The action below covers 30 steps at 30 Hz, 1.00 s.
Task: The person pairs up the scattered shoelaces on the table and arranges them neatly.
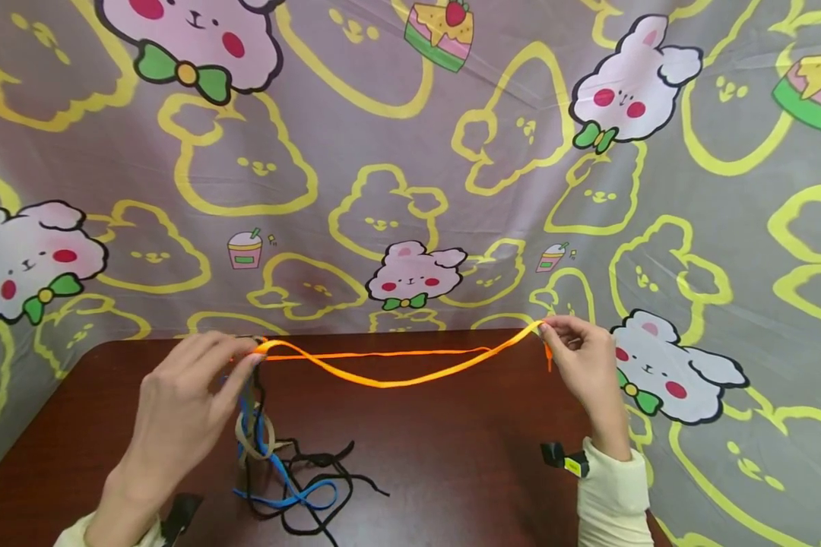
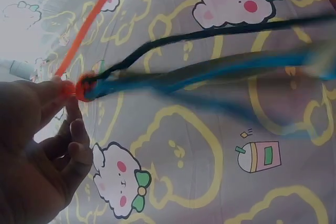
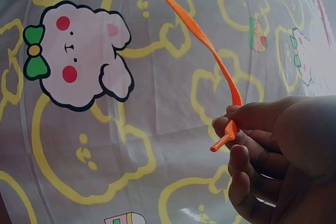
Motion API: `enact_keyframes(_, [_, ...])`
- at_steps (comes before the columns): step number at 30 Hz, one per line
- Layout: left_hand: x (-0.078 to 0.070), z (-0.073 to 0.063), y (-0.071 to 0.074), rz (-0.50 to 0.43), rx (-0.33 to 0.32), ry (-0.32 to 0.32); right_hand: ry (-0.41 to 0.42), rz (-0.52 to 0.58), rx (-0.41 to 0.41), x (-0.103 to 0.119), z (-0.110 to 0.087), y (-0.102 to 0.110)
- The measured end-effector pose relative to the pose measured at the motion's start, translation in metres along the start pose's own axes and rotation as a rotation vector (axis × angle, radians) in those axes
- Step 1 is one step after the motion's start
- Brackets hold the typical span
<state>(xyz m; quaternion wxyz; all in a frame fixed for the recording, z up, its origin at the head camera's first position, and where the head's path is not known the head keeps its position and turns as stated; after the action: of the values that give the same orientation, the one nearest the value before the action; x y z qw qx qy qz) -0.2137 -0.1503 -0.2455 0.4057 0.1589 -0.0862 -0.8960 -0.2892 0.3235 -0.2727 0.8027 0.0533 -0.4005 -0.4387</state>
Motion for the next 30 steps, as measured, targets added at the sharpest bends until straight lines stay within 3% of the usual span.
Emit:
enact_keyframes(4, [0.002,-0.003,-0.005,-0.015,0.042,0.023,0.009,-0.004,0.010,0.000,-0.001,-0.003])
enact_keyframes(12, [0.009,-0.013,-0.012,-0.024,0.086,0.135,0.040,0.002,0.024,0.000,-0.003,-0.007])
enact_keyframes(21, [0.008,-0.015,-0.016,-0.054,0.098,0.116,0.044,0.000,0.051,-0.001,-0.006,-0.010])
enact_keyframes(30, [0.017,-0.024,-0.028,-0.168,0.196,0.279,0.044,-0.012,0.073,0.000,-0.007,-0.013])
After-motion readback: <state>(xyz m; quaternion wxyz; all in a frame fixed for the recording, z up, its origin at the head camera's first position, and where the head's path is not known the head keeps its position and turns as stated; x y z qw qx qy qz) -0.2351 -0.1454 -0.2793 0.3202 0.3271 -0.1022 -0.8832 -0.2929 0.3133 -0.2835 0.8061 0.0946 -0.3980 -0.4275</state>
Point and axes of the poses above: each hand's wrist, its own z-axis towards the middle knuckle, its own y-axis out of the back of the hand, x = y × z, the point moved 10 cm from there along z, towards the middle knuckle, and after that the axes turned 10 degrees about -x, right-handed, at the moved point
